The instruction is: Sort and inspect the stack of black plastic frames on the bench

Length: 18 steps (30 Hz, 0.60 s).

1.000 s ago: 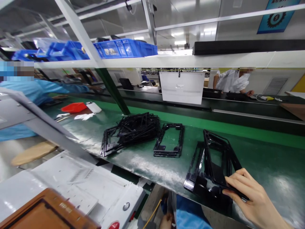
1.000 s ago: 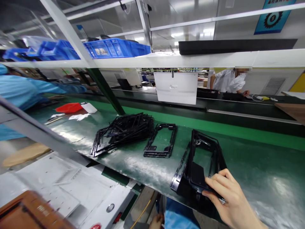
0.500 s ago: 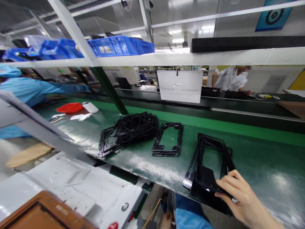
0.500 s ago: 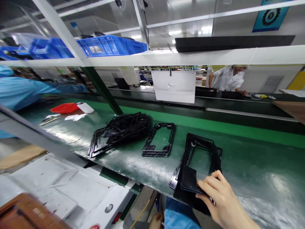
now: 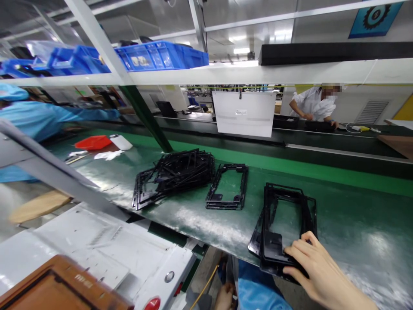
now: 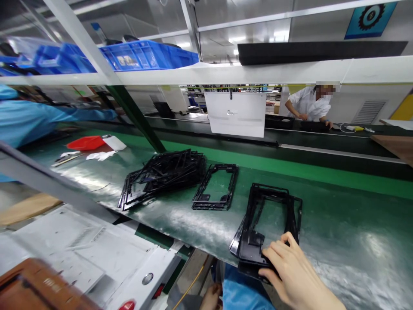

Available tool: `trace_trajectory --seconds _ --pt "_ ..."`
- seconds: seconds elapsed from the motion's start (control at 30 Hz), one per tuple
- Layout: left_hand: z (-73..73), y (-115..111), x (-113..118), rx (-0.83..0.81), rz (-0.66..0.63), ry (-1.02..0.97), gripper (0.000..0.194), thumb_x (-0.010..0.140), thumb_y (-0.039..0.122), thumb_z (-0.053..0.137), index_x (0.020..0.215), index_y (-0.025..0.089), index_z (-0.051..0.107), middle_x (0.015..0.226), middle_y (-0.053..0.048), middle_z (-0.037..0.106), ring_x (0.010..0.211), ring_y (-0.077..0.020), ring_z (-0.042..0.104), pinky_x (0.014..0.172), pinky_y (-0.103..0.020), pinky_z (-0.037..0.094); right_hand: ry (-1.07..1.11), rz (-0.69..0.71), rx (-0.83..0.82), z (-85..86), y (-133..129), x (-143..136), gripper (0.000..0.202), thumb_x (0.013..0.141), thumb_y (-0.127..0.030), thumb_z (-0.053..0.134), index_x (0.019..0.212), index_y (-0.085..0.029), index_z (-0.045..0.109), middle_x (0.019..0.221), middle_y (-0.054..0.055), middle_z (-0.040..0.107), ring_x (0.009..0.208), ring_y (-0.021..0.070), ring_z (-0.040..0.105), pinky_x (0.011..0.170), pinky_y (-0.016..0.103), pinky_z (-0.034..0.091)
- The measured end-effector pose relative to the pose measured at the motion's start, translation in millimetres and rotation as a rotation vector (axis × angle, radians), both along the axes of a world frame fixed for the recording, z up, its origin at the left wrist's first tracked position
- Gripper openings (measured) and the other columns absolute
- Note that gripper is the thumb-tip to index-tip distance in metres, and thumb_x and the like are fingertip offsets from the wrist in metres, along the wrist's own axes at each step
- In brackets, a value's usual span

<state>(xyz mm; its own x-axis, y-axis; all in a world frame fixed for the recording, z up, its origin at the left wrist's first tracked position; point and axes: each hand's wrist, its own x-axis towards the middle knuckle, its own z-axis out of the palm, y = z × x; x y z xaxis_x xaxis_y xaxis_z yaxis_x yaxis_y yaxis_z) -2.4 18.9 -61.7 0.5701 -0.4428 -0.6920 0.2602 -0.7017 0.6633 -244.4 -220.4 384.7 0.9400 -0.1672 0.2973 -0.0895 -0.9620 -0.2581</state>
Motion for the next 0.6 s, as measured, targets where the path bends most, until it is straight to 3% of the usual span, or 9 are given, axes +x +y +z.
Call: trace_trajectory --seconds 0.07,0.1,0.13,0.2,0.3,0.4,0.5,0.6 --pt "-1.7 0 0 -0.015 0.006 -0.007 0.038 0.118 0.007 0.030 0.092 0.013 0.058 0.083 -0.005 0.067 0.057 -0.0105 0.065 0.056 -0.024 0.040 0.143 -0.036 0.050 -10.9 4 -2 0.042 0.102 -0.033 0.093 0.125 -0.016 0.062 0.115 0.008 0.068 0.108 0.0326 0.067 0.112 0.068 0.053" --pt "-2.4 1 0 -0.024 0.005 -0.007 0.039 0.117 0.007 0.031 0.091 0.013 0.058 0.083 -0.005 0.067 0.057 -0.0107 0.065 0.056 -0.024 0.041 0.172 -0.048 0.062 -16.6 5 -3 0.057 0.092 -0.032 0.103 0.129 -0.015 0.062 0.123 0.011 0.069 0.116 0.0359 0.068 0.120 0.077 0.048" --pt "-3.0 1 0 -0.030 0.002 -0.004 0.039 0.117 0.007 0.030 0.091 0.014 0.058 0.083 -0.005 0.067 0.058 -0.0109 0.065 0.056 -0.024 0.041 0.173 -0.050 0.065 -21.4 7 -4 0.066 0.085 -0.024 0.106 0.132 -0.014 0.061 0.128 0.012 0.068 0.121 0.0372 0.068 0.126 0.083 0.040" --pt "-3.6 2 0 -0.029 0.004 -0.002 0.039 0.117 0.007 0.029 0.091 0.013 0.058 0.084 -0.005 0.067 0.057 -0.0109 0.065 0.056 -0.024 0.040 0.139 -0.033 0.052 -25.5 8 -5 0.064 0.086 -0.004 0.093 0.136 -0.016 0.055 0.132 0.012 0.065 0.124 0.0359 0.067 0.128 0.086 0.036" --pt "-3.2 4 0 -0.025 0.010 -0.003 0.040 0.116 0.005 0.029 0.092 0.013 0.059 0.086 -0.007 0.069 0.057 -0.0106 0.065 0.056 -0.024 0.040 0.220 -0.027 0.108 -14.5 4 -8 0.033 0.098 0.003 0.066 0.120 -0.019 0.053 0.122 0.008 0.063 0.117 0.0315 0.064 0.119 0.080 0.046" --pt "-2.2 4 0 -0.029 -0.001 -0.009 0.039 0.115 0.004 0.030 0.095 0.012 0.061 0.092 -0.010 0.073 0.060 -0.0116 0.067 0.058 -0.025 0.042 0.319 -0.074 0.243 6.7 -6 -12 0.011 0.113 -0.013 0.065 0.112 -0.020 0.055 0.116 0.006 0.064 0.111 0.0304 0.059 0.113 0.070 0.049" --pt "-1.9 4 1 -0.012 0.001 -0.014 0.039 0.117 0.006 0.030 0.093 0.013 0.060 0.091 -0.009 0.075 0.061 -0.0130 0.069 0.058 -0.026 0.043 0.274 -0.104 0.343 22.4 -17 -19 0.019 0.121 -0.040 0.067 0.116 -0.023 0.062 0.112 0.005 0.066 0.115 0.0313 0.055 0.099 0.053 0.053" --pt "-0.9 2 1 -0.006 0.011 -0.025 0.038 0.117 0.006 0.031 0.090 0.015 0.057 0.085 -0.007 0.072 0.059 -0.0123 0.067 0.056 -0.026 0.040 0.148 -0.128 0.380 30.5 -25 -26 0.032 0.120 -0.058 0.066 0.116 -0.026 0.067 0.110 0.005 0.068 0.128 0.0344 0.051 0.098 0.048 0.052"
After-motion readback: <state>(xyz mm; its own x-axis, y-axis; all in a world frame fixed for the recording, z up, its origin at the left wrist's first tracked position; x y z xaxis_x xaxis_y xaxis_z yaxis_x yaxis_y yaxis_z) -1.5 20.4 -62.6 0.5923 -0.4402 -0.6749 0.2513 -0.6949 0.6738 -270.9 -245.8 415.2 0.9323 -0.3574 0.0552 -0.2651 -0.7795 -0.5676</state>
